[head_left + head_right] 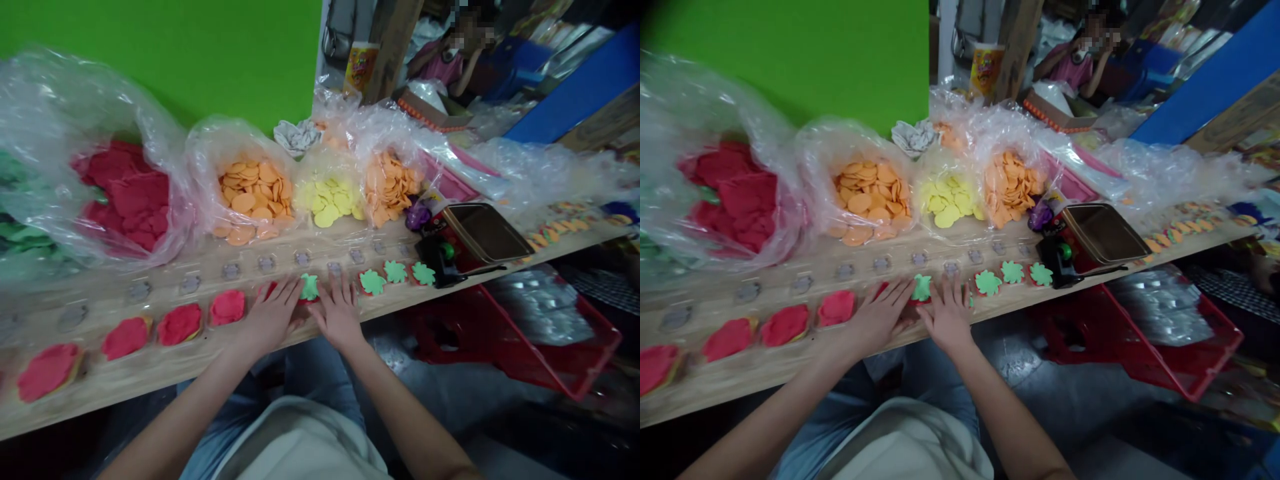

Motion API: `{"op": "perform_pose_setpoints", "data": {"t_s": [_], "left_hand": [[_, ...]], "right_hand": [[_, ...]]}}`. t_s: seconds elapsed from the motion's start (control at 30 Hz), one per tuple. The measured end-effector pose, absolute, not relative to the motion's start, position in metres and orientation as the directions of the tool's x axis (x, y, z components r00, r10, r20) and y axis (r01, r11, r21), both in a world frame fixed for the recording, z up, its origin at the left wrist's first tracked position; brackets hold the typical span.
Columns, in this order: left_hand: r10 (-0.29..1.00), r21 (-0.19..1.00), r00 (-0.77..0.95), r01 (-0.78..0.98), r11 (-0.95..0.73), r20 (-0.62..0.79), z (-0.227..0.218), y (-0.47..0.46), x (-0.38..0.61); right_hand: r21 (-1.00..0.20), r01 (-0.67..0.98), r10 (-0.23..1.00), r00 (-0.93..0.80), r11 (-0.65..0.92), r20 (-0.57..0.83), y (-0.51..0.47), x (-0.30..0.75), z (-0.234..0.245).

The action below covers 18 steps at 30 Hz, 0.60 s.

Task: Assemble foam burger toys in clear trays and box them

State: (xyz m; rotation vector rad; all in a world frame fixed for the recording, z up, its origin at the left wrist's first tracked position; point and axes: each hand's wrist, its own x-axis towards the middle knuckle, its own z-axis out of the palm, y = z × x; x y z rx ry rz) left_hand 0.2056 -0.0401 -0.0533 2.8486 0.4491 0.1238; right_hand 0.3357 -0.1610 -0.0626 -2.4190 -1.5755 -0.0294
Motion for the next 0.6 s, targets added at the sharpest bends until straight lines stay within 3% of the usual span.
{"op": "perform_pose_setpoints", "data": {"t_s": [0.27, 0.47, 0.6], "left_hand": [[0.215, 0.227, 0.975, 0.196, -0.954, 0.061, -0.053, -0.032, 0.213], [0.189, 0.202, 0.982, 0.179, -0.963, 0.03, -0.055, -0.028, 0.208], [0.226, 0.245, 0.974, 0.213, -0.946, 0.023, -0.055, -0.031, 0.202]], "right_hand": [[-0.192, 0.904, 0.897, 0.413, -0.382, 0.159, -0.165, 0.331, -0.057], [-0.12, 0.903, 0.895, 0.427, -0.413, 0.131, -0.166, 0.321, -0.058], [-0.106, 0.909, 0.898, 0.415, -0.403, 0.146, -0.168, 0.32, -0.057]]}}
